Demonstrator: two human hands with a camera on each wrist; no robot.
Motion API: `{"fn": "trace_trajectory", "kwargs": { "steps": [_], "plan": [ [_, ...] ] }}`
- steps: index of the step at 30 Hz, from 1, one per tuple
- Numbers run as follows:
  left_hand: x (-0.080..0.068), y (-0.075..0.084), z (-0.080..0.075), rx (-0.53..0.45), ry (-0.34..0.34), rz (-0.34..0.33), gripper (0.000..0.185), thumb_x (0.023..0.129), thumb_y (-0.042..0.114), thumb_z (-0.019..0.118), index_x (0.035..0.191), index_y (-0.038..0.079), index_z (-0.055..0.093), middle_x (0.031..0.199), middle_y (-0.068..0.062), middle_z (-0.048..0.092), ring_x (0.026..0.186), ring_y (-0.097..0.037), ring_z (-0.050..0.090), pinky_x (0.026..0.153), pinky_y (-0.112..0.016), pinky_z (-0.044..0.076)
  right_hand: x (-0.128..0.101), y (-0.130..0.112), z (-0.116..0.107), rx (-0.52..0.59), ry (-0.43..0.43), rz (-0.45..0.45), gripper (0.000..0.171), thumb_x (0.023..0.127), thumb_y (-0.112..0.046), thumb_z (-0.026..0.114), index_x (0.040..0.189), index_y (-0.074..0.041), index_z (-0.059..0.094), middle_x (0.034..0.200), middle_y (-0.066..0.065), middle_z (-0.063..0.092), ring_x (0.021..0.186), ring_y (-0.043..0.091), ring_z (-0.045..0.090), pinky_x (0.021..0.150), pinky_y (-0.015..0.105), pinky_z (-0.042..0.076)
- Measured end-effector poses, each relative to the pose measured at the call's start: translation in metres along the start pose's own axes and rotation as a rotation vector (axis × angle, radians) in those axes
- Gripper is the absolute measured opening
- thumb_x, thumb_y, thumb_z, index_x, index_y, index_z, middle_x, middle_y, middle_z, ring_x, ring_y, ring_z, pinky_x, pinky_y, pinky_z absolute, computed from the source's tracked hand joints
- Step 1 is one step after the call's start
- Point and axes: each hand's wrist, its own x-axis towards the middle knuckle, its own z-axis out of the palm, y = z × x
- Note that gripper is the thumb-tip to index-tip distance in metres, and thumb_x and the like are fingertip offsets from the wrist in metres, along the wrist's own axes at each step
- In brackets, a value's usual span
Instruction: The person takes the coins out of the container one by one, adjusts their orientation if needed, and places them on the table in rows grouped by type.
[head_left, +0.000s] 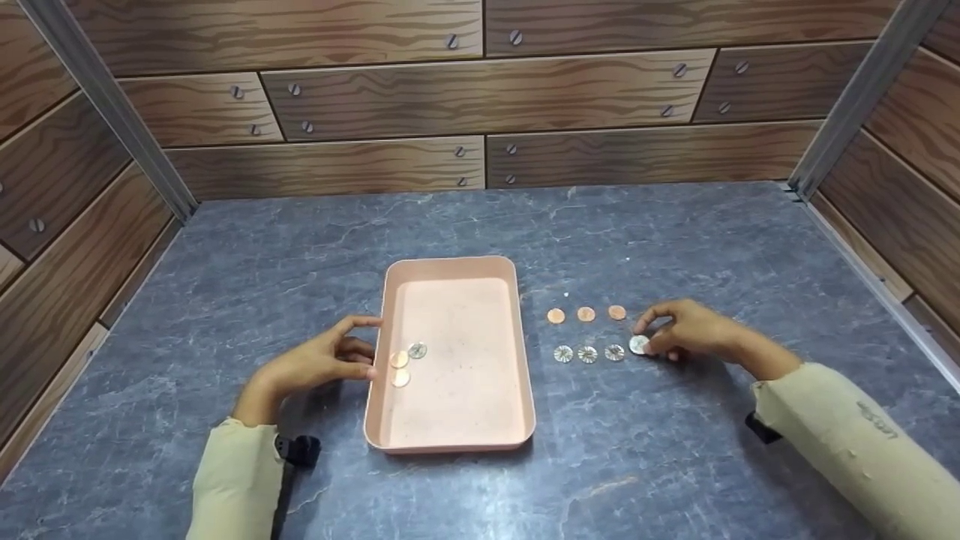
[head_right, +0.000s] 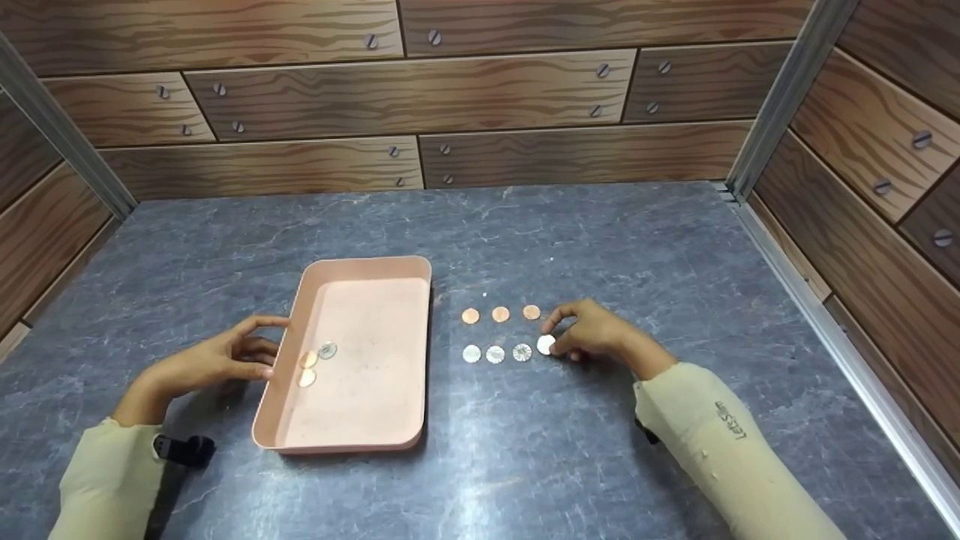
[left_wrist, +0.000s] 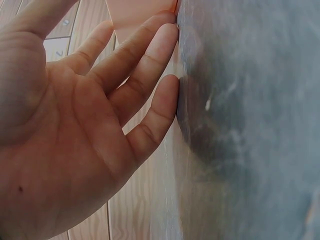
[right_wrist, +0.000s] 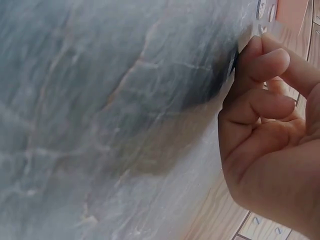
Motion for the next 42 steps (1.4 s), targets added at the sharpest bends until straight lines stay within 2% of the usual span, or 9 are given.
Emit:
{"fn": "trace_trajectory", "kwargs": {
  "steps": [8, 17, 32, 42],
  "plan": [
    [0.001, 0.000, 0.000, -0.011, 0.002, 0.000, 0.079, 0.087, 0.021, 0.073, 0.148, 0.007, 0.025, 0.130, -0.028, 0.056, 0.115, -0.027, 0.060, 0.094, -0.027, 0.049, -0.001, -0.005, 0.002, -0.038, 0.005, -0.047, 0.035, 0.078, -0.001, 0.068, 0.111, 0.009, 0.063, 0.063, -0.004, 0.056, 0.053, 0.006, 0.049, 0.050, 0.021, 0.044],
    [0.001, 0.001, 0.001, -0.044, -0.011, 0.006, 0.079, 0.087, 0.019, 0.072, 0.148, 0.006, 0.023, 0.130, -0.030, 0.055, 0.113, -0.025, 0.061, 0.092, -0.026, 0.050, -0.002, -0.007, 0.002, -0.077, 0.029, -0.040, 0.031, 0.078, 0.003, 0.065, 0.108, 0.009, 0.061, 0.065, 0.000, 0.060, 0.052, 0.007, 0.051, 0.050, 0.020, 0.045],
    [0.000, 0.000, 0.000, -0.027, -0.016, 0.020, 0.078, 0.088, 0.018, 0.071, 0.147, 0.003, 0.022, 0.130, -0.033, 0.054, 0.114, -0.030, 0.061, 0.092, -0.026, 0.051, -0.002, -0.004, 0.004, -0.112, 0.003, -0.026, 0.029, 0.080, 0.000, 0.065, 0.108, 0.004, 0.061, 0.065, 0.002, 0.058, 0.056, 0.010, 0.054, 0.048, 0.020, 0.043],
    [0.000, 0.001, 0.000, -0.028, -0.012, 0.010, 0.079, 0.087, 0.018, 0.072, 0.147, 0.003, 0.022, 0.130, -0.033, 0.054, 0.114, -0.030, 0.060, 0.092, -0.026, 0.050, -0.002, 0.004, 0.003, -0.091, 0.000, -0.050, 0.030, 0.083, -0.005, 0.066, 0.111, 0.004, 0.061, 0.067, 0.000, 0.054, 0.058, 0.008, 0.051, 0.049, 0.019, 0.042]
  ]
}}
